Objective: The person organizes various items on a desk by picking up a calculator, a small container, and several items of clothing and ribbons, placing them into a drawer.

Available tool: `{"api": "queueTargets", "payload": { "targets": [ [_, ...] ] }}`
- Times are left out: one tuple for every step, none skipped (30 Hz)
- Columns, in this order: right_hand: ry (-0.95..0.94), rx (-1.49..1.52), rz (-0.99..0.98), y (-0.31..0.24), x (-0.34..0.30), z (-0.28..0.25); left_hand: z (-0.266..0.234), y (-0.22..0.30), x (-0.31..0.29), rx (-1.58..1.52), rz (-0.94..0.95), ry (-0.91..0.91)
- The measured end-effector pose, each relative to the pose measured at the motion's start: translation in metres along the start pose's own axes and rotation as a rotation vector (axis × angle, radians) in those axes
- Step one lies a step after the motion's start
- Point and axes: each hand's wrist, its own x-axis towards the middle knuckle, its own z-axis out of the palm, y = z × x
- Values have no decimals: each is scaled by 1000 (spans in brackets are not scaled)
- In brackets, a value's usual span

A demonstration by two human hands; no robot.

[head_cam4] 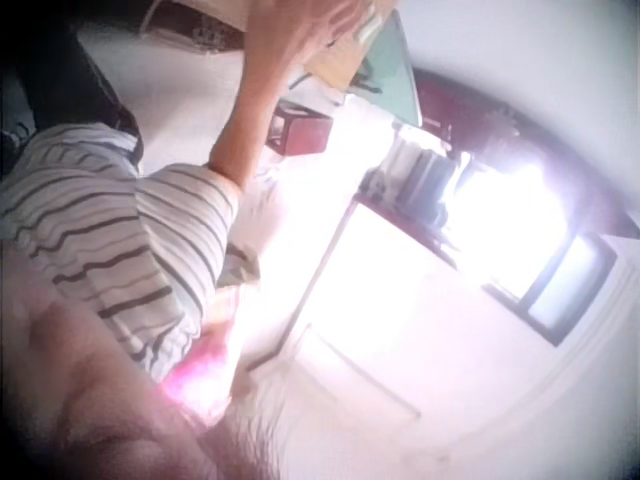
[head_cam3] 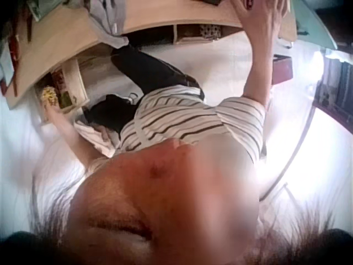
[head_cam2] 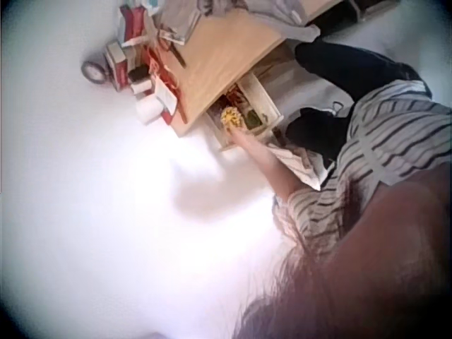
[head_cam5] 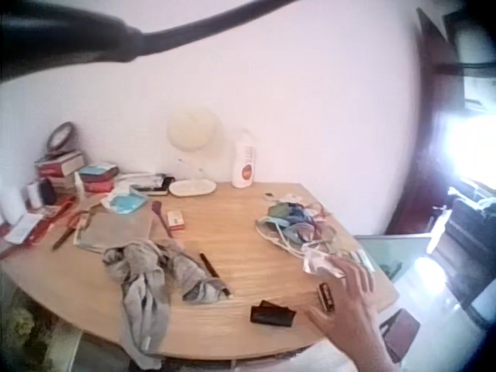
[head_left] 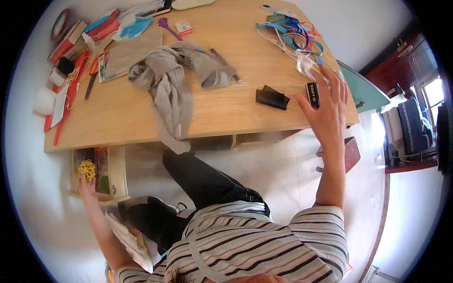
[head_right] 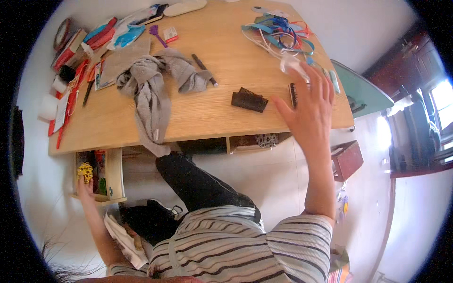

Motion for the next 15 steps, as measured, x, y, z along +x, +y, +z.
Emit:
{"api": "queueTargets", "payload": {
  "targets": [
    [-8, -15, 7, 8, -5, 1, -10, -10, 27, 2, -11, -15],
    [-75, 36, 108, 16, -14, 7, -17, -22, 51, -20, -44, -38],
    [-139, 90, 208, 23, -21, 14, -25, -32, 76, -42, -76, -56],
    [-152, 177, 231, 30, -27, 21, -35, -42, 106, 1, -119, -3],
    [-160, 164, 237, 32, -28, 22, -34, -54, 124, 4, -130, -13],
    [-178, 265, 315, 35, -31, 18, -20, -56, 132, -20, -198, -39],
    [-194, 368, 390, 38, -33, 15, -9, -58, 139, -44, -265, -61],
    [-138, 330, 354, 43, -35, 16, 3, -62, 144, -27, -270, -62],
    [-142, 323, 353, 44, -32, 18, 3, -68, 150, -28, -277, -65],
    [-165, 361, 333, 44, -30, 19, 3, -73, 155, 120, -236, -222],
    [-189, 401, 312, 44, -27, 21, 2, -78, 159, 267, -192, -378],
    [-192, 390, 312, 44, -27, 21, 10, -82, 160, 263, -200, -384],
    [-181, 416, 331, 42, -28, 21, 21, -82, 158, 550, -107, -481],
    [-169, 440, 350, 41, -29, 21, 34, -83, 154, 836, -6, -574],
    [-169, 437, 346, 42, -28, 22, 45, -91, 150, 831, -9, -574]
  ]
}}
